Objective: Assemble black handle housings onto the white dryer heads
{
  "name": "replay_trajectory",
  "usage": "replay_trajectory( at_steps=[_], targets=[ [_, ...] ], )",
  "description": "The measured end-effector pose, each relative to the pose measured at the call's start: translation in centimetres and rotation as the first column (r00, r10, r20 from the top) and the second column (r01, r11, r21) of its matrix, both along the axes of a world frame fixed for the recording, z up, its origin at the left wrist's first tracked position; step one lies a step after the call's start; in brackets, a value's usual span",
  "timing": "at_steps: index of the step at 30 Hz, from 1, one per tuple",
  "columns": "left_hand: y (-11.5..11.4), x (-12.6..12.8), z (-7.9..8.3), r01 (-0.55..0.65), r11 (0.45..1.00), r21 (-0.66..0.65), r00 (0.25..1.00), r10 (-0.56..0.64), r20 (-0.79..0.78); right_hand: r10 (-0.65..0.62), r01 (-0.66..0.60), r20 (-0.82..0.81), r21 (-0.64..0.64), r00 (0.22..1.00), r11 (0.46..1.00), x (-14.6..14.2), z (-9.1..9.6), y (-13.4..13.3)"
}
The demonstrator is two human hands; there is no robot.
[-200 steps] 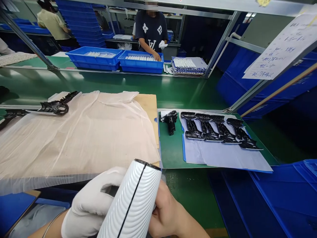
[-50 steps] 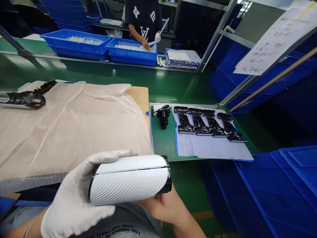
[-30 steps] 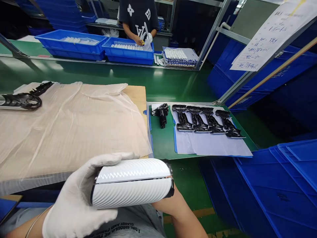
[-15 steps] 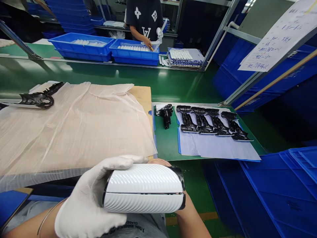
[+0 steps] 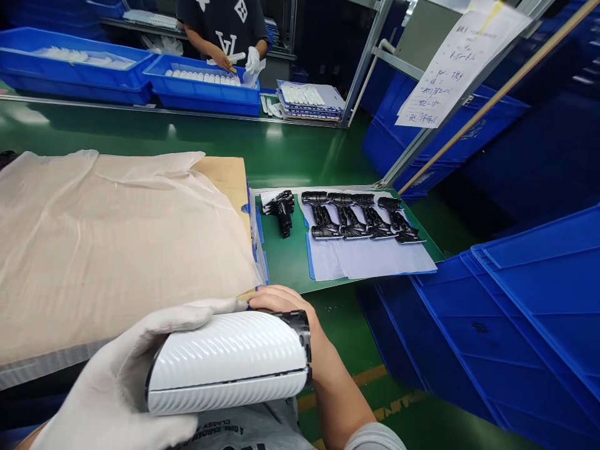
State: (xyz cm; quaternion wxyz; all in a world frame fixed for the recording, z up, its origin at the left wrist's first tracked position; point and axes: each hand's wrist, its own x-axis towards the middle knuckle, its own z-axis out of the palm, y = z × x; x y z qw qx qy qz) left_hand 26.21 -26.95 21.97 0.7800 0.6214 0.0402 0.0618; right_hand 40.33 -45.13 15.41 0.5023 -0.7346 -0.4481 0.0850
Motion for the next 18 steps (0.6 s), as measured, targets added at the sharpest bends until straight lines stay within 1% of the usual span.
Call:
replay_trajectory(
  at_steps=[3,7,12,18],
  targets=[
    [0.1,0.0,-0.2,0.009,1.000,0.020,1.000,-0.009,0.003,-0.002,0.001,0.021,0.083,1.000,0.997,0.0,0.6,0.1],
    [-0.1,0.1,-0.2,0.016,1.000,0.027,1.000,-0.015,-0.026,-0.025,0.021,0.029,0.132,0.999,0.991,-0.2,1.1,0.1],
    [-0.2,0.3,-0.1,0.006,1.000,0.012,1.000,-0.006,0.026,-0.034,0.028,0.043,0.122,0.998,0.992,-0.2,1.0,0.0],
    [0.1,0.6,-0.7,0.034,0.997,0.066,0.994,-0.041,0.101,-0.030,0.020,0.055,0.161,0.998,0.987,0.0,0.5,0.0]
  ],
)
